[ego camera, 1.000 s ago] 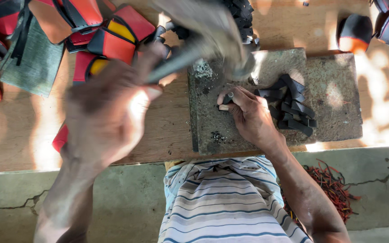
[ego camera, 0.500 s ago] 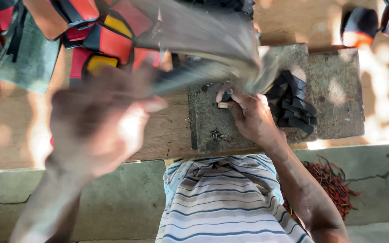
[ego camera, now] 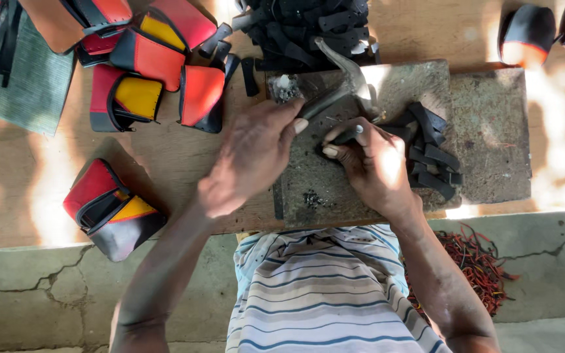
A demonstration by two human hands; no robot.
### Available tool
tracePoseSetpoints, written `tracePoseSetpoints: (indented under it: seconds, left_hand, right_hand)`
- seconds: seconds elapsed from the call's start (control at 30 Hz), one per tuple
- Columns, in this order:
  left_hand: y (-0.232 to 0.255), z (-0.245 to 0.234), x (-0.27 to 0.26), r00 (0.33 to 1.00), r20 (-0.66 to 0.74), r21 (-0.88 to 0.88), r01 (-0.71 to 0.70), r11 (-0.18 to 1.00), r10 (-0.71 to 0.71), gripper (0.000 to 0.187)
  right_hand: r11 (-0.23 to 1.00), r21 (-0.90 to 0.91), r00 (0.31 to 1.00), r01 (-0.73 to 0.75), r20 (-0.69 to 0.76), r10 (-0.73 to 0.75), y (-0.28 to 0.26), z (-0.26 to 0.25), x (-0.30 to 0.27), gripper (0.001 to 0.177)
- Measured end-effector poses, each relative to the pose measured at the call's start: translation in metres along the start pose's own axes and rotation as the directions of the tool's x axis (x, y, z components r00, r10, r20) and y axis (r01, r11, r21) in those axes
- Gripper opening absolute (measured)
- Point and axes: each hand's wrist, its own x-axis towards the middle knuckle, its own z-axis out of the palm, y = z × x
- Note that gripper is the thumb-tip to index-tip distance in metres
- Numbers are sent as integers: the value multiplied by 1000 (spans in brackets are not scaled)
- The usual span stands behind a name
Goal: The person uses a hammer and a small metal punch to drive fasteners into small black leather pieces on a wooden workbench. The person repeatedly positions the punch and strikes it with the hammer, then repositions the leather piece to continue the process.
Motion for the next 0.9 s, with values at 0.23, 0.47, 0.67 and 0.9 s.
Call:
tracePoseSetpoints:
  seconds: [0.23,0.47,0.67,0.9]
  left_hand:
    - [19,39,-15,960,-257,145,-80,986,115,14]
    - [22,61,-39,948,-297,-43,-133,990,114,33]
    - [13,60,-34,967,-247,-292,-143,946,69,19]
    - [11,56,-24,951,-190,-130,-271,954,244,45]
  right_hand:
    - [1000,8,996,29,-90,-29,8,2,2,21]
    - [992,-125,994,14,-103,-27,6,1,-2,18]
    - [999,22,996,24,-91,-22,-1,-25,-4,8]
    - [967,254,990,-10,-135,46,5,-36,-4,30]
